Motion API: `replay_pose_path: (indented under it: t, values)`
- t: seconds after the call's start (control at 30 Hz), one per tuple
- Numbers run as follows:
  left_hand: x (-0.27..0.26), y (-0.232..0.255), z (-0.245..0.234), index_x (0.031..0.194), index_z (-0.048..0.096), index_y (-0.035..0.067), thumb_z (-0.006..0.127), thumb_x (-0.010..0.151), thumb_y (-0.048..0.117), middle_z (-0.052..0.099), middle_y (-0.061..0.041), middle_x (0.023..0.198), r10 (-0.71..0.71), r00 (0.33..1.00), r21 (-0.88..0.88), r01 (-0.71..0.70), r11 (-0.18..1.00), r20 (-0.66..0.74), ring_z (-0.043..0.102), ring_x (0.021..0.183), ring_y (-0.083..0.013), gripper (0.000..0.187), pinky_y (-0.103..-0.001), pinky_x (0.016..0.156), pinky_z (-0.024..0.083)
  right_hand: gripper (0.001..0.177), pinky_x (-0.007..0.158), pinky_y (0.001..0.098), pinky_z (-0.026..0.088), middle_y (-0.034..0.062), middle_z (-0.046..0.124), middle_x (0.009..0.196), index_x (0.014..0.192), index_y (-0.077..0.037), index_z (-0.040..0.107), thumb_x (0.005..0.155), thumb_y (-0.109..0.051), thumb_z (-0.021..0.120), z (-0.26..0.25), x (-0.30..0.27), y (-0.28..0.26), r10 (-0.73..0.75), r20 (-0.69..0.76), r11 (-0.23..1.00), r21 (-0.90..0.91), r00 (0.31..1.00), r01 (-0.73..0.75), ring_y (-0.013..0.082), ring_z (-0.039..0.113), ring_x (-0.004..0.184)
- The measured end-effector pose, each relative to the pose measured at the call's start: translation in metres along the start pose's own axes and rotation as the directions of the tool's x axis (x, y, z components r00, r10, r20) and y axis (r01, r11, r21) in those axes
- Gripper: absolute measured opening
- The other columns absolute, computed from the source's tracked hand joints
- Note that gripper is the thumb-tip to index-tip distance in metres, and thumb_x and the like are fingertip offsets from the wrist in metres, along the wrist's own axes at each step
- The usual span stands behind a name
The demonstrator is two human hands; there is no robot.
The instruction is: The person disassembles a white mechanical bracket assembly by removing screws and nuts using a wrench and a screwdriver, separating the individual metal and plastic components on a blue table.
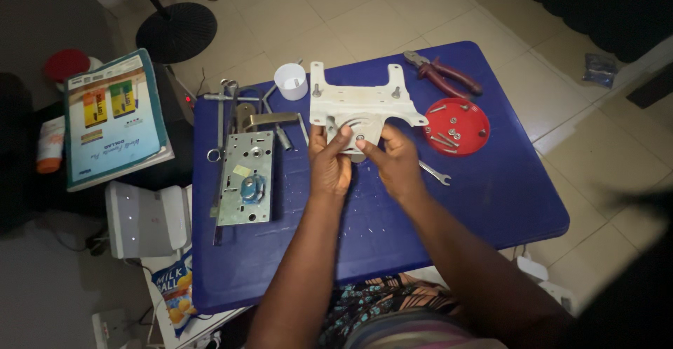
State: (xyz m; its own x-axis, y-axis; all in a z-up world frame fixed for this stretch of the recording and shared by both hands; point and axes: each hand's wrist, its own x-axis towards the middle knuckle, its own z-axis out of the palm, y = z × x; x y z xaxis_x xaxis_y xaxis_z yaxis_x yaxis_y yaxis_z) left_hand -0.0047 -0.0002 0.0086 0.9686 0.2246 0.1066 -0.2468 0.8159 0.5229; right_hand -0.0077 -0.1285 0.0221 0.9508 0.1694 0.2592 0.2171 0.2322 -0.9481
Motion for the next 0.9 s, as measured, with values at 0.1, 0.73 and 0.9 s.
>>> replay_pose_path:
  t: [0.1, 0.73, 0.9]
  values:
    - [-0.002, 0.001, 0.003, 0.141, 0.049, 0.004, 0.079, 0.083, -0.003, 0.062, -0.01, 0.13, 0.022, 1.0, 0.033, -0.022, 0.999, 0.002, 0.062, 0.121, -0.0237, 0.066, -0.037, 0.102, 0.052, 0.03, 0.101, 0.0305, 0.051, 0.0084, 0.072, 0.117, 0.122, 0.002, 0.069, 0.093, -0.007, 0.075, 0.0, 0.0, 0.003, -0.022, -0.011, 0.999, 0.046, 1.0, 0.023, 0.0146, 0.064, 0.113]
    - [0.008, 0.022, -0.006, 0.142, 0.054, 0.003, 0.069, 0.093, 0.005, 0.066, -0.014, 0.133, -0.267, 0.944, 0.049, 0.263, 0.964, 0.193, 0.063, 0.125, -0.0243, 0.051, -0.038, 0.108, 0.053, 0.054, 0.113, 0.0407, 0.047, 0.0155, 0.064, 0.134, 0.144, 0.007, 0.05, 0.095, -0.005, 0.071, -0.038, 0.016, -0.018, 0.038, 0.314, 0.873, 0.452, 0.949, -0.185, 0.0232, 0.061, 0.127]
    - [0.004, 0.025, -0.001, 0.137, 0.057, -0.001, 0.067, 0.095, 0.012, 0.069, -0.017, 0.129, -0.306, 0.942, 0.007, 0.308, 0.951, 0.138, 0.067, 0.12, -0.026, 0.046, -0.039, 0.104, 0.056, 0.057, 0.112, 0.0368, 0.047, 0.0129, 0.063, 0.133, 0.146, 0.003, 0.048, 0.094, -0.01, 0.069, -0.024, 0.012, -0.016, 0.12, 0.366, 0.802, 0.513, 0.923, -0.308, 0.0205, 0.061, 0.127]
